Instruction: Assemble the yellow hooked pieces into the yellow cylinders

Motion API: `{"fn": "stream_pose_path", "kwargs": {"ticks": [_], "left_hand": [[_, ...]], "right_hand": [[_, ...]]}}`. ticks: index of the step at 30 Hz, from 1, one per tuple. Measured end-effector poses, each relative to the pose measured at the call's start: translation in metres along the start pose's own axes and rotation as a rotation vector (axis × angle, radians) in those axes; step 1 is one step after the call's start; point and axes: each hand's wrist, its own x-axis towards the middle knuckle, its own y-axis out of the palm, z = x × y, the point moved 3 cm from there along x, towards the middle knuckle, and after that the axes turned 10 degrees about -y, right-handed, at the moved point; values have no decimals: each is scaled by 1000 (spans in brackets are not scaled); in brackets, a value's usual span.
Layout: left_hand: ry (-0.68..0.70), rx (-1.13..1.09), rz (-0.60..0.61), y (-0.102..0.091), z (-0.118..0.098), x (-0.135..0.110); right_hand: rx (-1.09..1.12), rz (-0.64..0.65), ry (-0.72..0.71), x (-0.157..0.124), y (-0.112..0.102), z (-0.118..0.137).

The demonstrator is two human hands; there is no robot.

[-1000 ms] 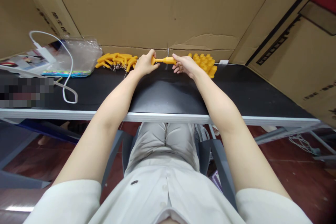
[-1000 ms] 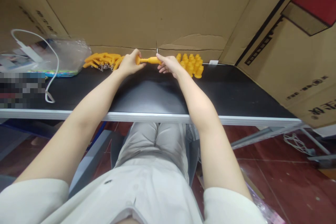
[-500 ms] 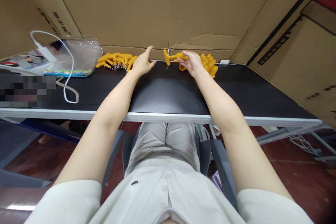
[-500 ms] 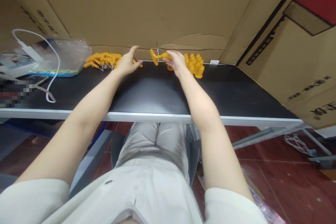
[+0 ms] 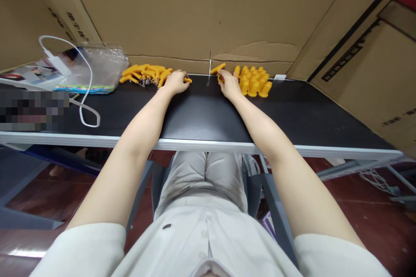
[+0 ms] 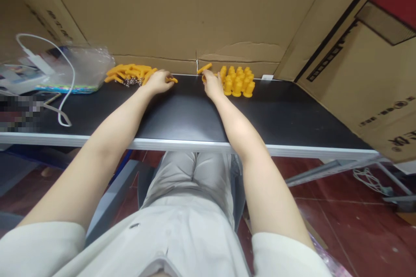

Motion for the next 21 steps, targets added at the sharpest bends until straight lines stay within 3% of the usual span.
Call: {"fn": "stream_pose_path", "kwargs": {"ticks": [7, 12, 16, 21], "left_hand": [[-19, -33, 32, 0, 0, 0], [-68, 1, 47, -3, -2, -6], [-64, 43, 128, 1, 3, -6], [-78, 65, 187, 5, 8, -4]], "right_hand": [[-126, 123, 65, -4, 6, 0], [-159, 144, 23, -2, 8, -2], [-140, 59, 15, -4, -9, 2], [-191, 2, 125, -7, -38, -1]]}}
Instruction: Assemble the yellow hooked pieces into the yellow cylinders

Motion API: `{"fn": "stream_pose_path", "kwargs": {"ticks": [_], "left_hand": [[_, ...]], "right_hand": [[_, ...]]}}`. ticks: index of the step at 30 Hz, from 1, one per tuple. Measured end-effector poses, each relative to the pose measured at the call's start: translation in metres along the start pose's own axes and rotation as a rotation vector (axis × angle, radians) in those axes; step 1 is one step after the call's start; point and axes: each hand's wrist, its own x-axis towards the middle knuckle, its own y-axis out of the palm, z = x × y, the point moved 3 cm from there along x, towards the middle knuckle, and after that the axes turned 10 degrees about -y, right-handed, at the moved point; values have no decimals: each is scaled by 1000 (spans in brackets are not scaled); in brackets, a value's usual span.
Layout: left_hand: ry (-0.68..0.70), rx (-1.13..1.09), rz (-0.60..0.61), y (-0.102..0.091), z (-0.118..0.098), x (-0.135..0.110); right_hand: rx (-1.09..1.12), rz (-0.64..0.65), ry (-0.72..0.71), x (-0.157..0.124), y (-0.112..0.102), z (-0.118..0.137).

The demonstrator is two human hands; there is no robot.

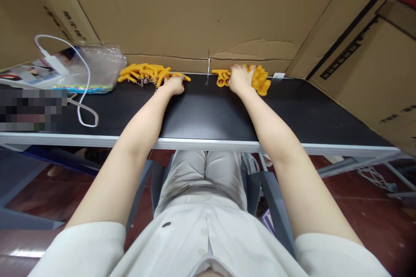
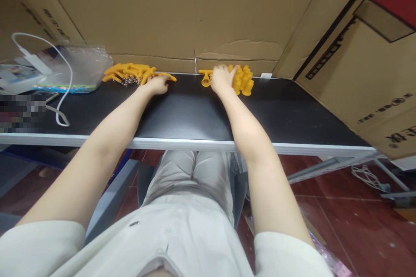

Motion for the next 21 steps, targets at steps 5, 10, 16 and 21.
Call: {"fn": "stream_pose_path", "kwargs": {"ticks": [5, 10, 16, 21], "left_hand": [[-19, 20, 12, -4, -6, -6], [-57, -5, -29, -11, -14, -15], [-44, -82, -94, -13, -15, -16], [-27, -317, -212, -12, -11, -2]], "right_hand": [[-8, 27, 46, 1, -4, -17], [-128, 83, 2, -3, -1, -18], [-223, 104, -1, 4, 14, -30], [-169, 21, -7, 16, 28, -48]]}}
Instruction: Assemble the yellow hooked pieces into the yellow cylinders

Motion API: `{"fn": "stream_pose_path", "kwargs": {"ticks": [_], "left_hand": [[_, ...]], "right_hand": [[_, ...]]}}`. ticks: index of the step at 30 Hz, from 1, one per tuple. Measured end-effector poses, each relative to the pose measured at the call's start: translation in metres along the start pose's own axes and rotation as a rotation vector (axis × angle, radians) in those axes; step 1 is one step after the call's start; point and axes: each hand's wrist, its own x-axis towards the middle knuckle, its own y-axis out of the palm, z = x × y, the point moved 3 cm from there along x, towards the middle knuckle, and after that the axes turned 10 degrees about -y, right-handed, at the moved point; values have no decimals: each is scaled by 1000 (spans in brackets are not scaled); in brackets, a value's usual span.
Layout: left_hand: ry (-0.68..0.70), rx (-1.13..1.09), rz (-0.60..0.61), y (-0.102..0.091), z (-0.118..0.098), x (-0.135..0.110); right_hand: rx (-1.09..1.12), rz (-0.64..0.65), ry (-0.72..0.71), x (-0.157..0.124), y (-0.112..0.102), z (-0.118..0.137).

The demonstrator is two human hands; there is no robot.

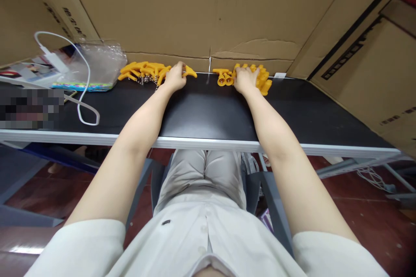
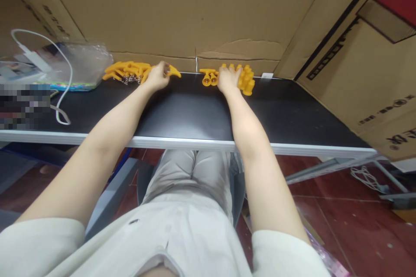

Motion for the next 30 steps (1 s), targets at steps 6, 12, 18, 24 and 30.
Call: {"fn": "stream_pose_path", "kwargs": {"ticks": [6, 12, 18, 24, 30], "left_hand": [[-29, -491, -145, 7, 5, 25], [-117, -709, -247, 7, 3, 30], [-202, -866, -288, 4, 3, 29], [-307, -991, -271, 3, -3, 25], [-391, -1092, -175, 2, -14, 16]], "right_hand": [[3, -126, 5, -3, -11, 1], [48, -248, -31, -9, -40, 23], [273, -188, -99, -2, -31, 49], [547, 0, -51, -2, -7, 62], [664, 95, -12, -10, -3, 74]]}}
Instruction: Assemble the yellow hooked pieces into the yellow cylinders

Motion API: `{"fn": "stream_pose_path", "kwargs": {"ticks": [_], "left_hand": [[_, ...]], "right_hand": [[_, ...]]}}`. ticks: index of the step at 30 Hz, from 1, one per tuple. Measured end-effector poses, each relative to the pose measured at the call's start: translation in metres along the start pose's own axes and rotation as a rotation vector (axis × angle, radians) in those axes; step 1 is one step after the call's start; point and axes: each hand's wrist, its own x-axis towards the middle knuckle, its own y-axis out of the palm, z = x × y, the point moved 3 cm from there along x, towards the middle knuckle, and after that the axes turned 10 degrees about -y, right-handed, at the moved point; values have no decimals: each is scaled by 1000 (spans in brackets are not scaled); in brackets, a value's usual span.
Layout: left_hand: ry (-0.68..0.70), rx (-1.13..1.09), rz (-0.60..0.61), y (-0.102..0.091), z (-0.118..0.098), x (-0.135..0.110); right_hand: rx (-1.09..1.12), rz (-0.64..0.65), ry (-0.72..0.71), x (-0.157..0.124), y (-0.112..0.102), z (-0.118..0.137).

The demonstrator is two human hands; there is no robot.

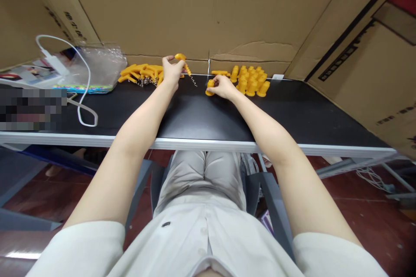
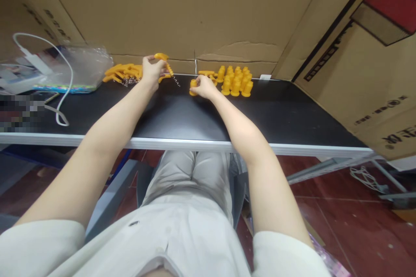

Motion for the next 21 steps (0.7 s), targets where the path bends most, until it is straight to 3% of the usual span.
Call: {"fn": "stream_pose_path", "kwargs": {"ticks": [7, 11, 17, 21], "left_hand": [[-36, 17, 103, 4, -11, -23], [-16, 55, 121, 7, -16, -33], [-15, 41, 104, 9, -15, -34], [-16, 79, 218, 15, -15, -43]], "right_hand": [[-347, 24, -76, -8, -7, 14], [-365, -12, -126, -6, -10, 11], [-387, -13, -62, -11, -16, 20], [-386, -39, -118, -11, -17, 21]]}}
